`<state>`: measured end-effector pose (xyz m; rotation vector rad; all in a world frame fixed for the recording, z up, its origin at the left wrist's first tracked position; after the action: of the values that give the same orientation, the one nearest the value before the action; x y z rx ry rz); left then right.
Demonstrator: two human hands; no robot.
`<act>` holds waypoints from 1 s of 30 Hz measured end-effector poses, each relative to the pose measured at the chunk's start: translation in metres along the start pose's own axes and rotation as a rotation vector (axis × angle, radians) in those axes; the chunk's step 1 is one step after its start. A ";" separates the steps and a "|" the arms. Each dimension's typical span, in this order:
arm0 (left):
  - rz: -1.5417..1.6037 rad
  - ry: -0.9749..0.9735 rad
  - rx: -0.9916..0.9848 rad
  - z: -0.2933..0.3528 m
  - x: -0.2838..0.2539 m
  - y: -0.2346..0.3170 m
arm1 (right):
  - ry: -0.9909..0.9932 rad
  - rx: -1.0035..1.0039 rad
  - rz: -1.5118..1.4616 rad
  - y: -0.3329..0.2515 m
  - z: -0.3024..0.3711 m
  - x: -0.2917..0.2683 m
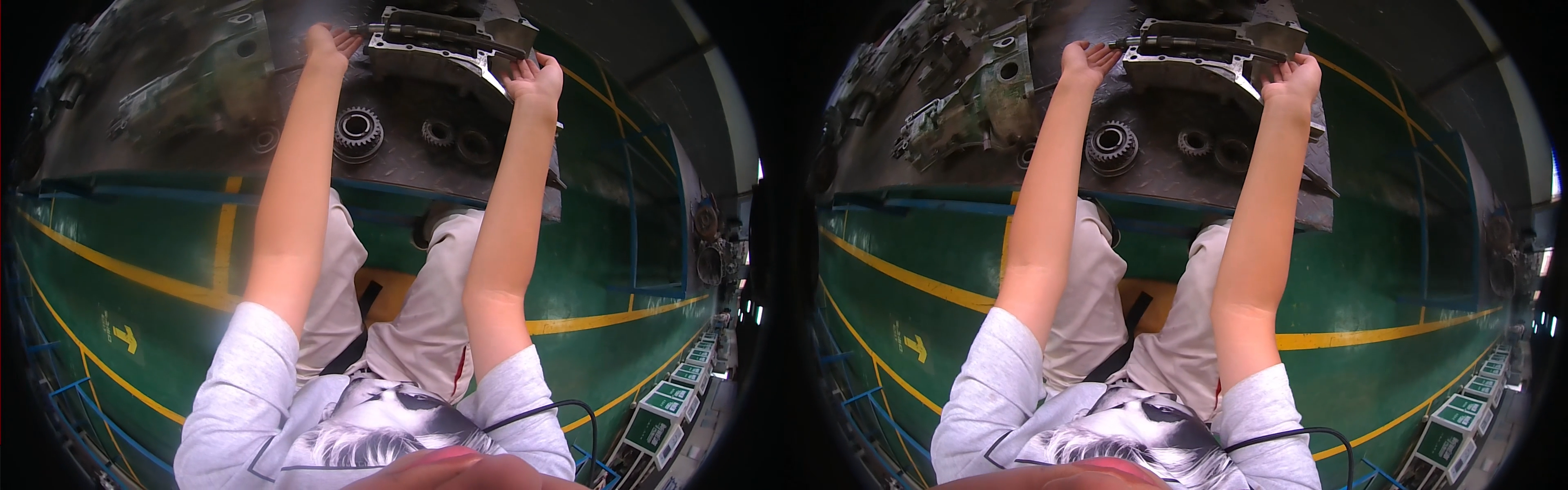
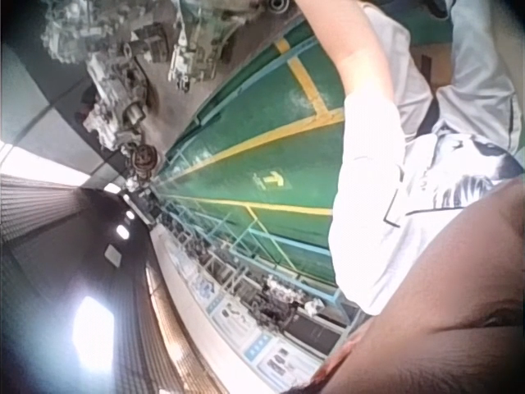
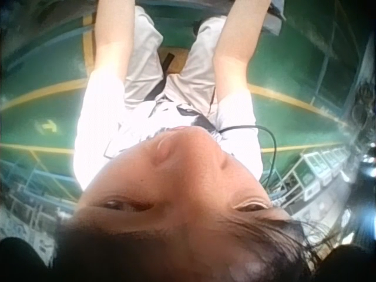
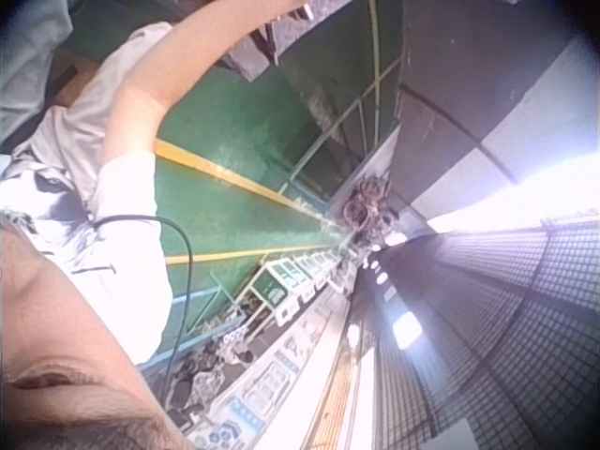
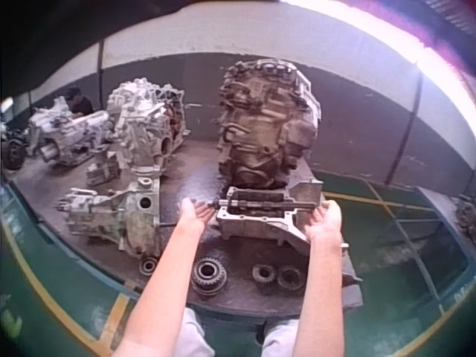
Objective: The person handles a camshaft and gear components at a workbench, rotating the shaft by hand and checking the fit of the gears before placing the shaft into a metal engine casing.
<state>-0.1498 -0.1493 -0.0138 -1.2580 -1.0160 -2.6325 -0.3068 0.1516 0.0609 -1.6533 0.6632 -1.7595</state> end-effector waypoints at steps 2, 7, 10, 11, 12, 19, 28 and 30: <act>-0.004 -0.022 -0.003 -0.001 0.001 -0.001 | 0.024 -0.030 0.039 -0.002 -0.001 -0.003; -0.017 -0.038 0.014 -0.003 0.000 0.002 | 0.038 -0.027 0.051 0.001 -0.007 -0.007; -0.007 -0.079 0.043 -0.004 0.005 0.004 | 0.049 -0.049 0.077 0.000 -0.007 -0.009; -0.009 -0.107 0.061 -0.004 0.008 0.006 | 0.052 -0.072 0.109 -0.002 -0.008 -0.010; -0.008 -0.106 0.061 -0.005 0.008 0.006 | 0.053 -0.071 0.110 -0.003 -0.009 -0.010; 0.012 -0.117 0.131 -0.006 0.011 0.016 | 0.077 -0.088 0.105 -0.004 -0.010 -0.011; -0.036 -0.066 0.058 -0.005 0.001 0.007 | 0.079 -0.073 0.074 -0.001 -0.002 -0.008; -0.049 -0.028 0.031 -0.002 0.002 0.002 | 0.078 -0.063 0.065 -0.002 -0.004 -0.010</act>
<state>-0.1517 -0.1517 -0.0119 -1.2838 -1.1010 -2.6314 -0.3108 0.1595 0.0552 -1.5930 0.8061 -1.7802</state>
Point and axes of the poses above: each hand's wrist, its own z-axis away from the middle knuckle, its own x-axis out of the palm, y = z × x, the point moved 10 cm from there along -z, towards the middle knuckle, and after that the axes turned 13 degrees about -x, right-handed, at the moved point
